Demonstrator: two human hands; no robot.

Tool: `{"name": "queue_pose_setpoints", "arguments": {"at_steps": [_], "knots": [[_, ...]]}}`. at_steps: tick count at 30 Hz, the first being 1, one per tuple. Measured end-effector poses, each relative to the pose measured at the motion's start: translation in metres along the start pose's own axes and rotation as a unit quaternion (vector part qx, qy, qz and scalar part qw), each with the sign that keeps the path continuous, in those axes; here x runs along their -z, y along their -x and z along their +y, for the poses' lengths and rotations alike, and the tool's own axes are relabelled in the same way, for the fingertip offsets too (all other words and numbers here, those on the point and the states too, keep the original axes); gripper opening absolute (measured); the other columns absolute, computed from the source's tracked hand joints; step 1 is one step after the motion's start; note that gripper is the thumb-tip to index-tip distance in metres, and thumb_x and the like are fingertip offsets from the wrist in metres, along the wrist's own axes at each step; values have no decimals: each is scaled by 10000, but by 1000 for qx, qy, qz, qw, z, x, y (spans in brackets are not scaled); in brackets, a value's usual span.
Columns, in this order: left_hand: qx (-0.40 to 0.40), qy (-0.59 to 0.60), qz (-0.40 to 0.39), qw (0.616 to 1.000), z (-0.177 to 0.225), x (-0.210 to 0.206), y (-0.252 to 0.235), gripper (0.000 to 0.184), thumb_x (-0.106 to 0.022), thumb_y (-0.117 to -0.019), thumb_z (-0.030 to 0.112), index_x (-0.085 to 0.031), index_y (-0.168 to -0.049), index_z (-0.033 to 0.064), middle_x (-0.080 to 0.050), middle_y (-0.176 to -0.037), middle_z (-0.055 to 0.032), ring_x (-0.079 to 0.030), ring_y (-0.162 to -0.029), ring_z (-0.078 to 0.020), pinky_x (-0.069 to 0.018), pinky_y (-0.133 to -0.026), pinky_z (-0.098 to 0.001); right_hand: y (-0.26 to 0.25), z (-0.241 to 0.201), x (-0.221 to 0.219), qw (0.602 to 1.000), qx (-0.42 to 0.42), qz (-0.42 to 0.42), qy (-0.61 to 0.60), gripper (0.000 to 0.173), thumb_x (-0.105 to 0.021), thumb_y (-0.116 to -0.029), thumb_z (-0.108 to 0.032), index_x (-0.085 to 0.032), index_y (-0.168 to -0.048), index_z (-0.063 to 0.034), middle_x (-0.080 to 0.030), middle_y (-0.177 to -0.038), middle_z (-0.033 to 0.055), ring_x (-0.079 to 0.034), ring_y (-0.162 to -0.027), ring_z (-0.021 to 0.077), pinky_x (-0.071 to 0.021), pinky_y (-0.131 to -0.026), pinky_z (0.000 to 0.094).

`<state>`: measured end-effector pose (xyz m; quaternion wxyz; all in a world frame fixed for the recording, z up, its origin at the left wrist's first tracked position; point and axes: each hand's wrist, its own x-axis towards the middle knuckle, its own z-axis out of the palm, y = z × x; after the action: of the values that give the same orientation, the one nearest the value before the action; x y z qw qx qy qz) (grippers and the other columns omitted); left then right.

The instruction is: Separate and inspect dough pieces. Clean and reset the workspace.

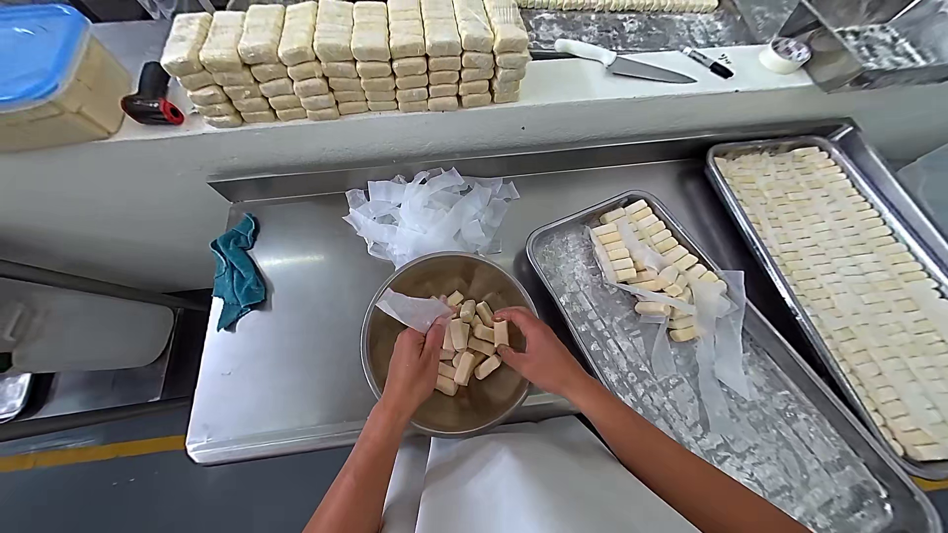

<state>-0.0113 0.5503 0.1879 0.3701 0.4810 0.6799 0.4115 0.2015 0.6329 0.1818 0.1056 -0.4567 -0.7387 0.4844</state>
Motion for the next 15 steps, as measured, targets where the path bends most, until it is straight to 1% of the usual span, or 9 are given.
{"name": "queue_pose_setpoints", "arguments": {"at_steps": [2, 5, 8, 9, 10, 11, 12, 14, 15], "knots": [[9, 74, -8, 997, 11, 5, 1, 361, -378, -1101, 205, -682, -1238, 67, -714, -1235, -21, -659, -1156, -103, -536, -1013, -346, -2, -5, -2, 999, 32, 21, -28, 536, -760, -887, -148, -579, -1383, -51, -554, -1422, 154, -575, -1267, 284, -504, -1041, 485], [14, 185, -19, 983, 33, 9, 5, 350, -372, -1087, 184, -666, -1246, 81, -731, -1164, -29, -690, -1085, -131, -579, -944, -330, -8, -23, -11, 996, 79, -7, -46, 719, -817, -864, -268, -494, -1477, -75, -539, -1440, 150, -574, -1276, 266, -510, -1047, 479], [-23, 273, -10, 962, 50, 11, 1, 340, -380, -1070, 159, -678, -1225, 105, -731, -1192, -27, -697, -1078, -136, -584, -929, -327, -19, -29, -24, 994, 71, -76, -13, 578, -762, -924, -273, -553, -1412, -45, -595, -1378, 156, -583, -1273, 263, -481, -1081, 486], [-35, 289, -7, 957, 53, 13, -5, 343, -384, -1060, 145, -683, -1222, 107, -730, -1184, -21, -702, -1042, -127, -591, -898, -315, -22, -25, -27, 992, 51, -111, 8, 534, -727, -952, -286, -573, -1402, -43, -609, -1364, 171, -588, -1270, 288, -469, -1084, 512], [-37, 293, 6, 955, 55, 14, -13, 342, -377, -1053, 124, -685, -1199, 103, -736, -1091, -4, -707, -920, -100, -603, -810, -283, -24, -18, -30, 989, 27, -144, 29, 516, -697, -974, -304, -577, -1405, -45, -613, -1361, 184, -591, -1268, 312, -459, -1085, 535], [-24, 291, 25, 956, 58, 14, -24, 334, -369, -1054, 105, -688, -1152, 99, -712, -910, 28, -667, -731, -58, -586, -666, -226, -23, -9, -32, 986, 11, -163, 38, 523, -672, -988, -314, -564, -1427, -50, -612, -1368, 189, -588, -1277, 324, -450, -1092, 542], [-1, 282, 40, 959, 60, 16, -39, 319, -360, -1060, 96, -676, -1100, 96, -637, -750, 59, -580, -581, -23, -523, -540, -177, -19, -2, -31, 985, 2, -168, 26, 535, -655, -996, -321, -551, -1449, -56, -613, -1381, 184, -584, -1290, 318, -444, -1107, 534], [56, 247, 45, 966, 60, 22, -80, 271, -344, -1071, 113, -614, -1056, 98, -480, -613, 101, -419, -464, 6, -396, -443, -148, -9, 6, -22, 986, 3, -168, -12, 509, -627, -1017, -261, -526, -1458, -28, -603, -1396, 180, -577, -1298, 297, -437, -1121, 482], [78, 221, 43, 971, 56, 24, -107, 269, -336, -1070, 147, -602, -1069, 103, -447, -589, 116, -399, -454, 8, -385, -442, -158, -3, 11, -17, 987, 1, -155, -33, 489, -621, -1022, -243, -534, -1446, -15, -614, -1382, 176, -590, -1284, 279, -448, -1117, 449]]}}
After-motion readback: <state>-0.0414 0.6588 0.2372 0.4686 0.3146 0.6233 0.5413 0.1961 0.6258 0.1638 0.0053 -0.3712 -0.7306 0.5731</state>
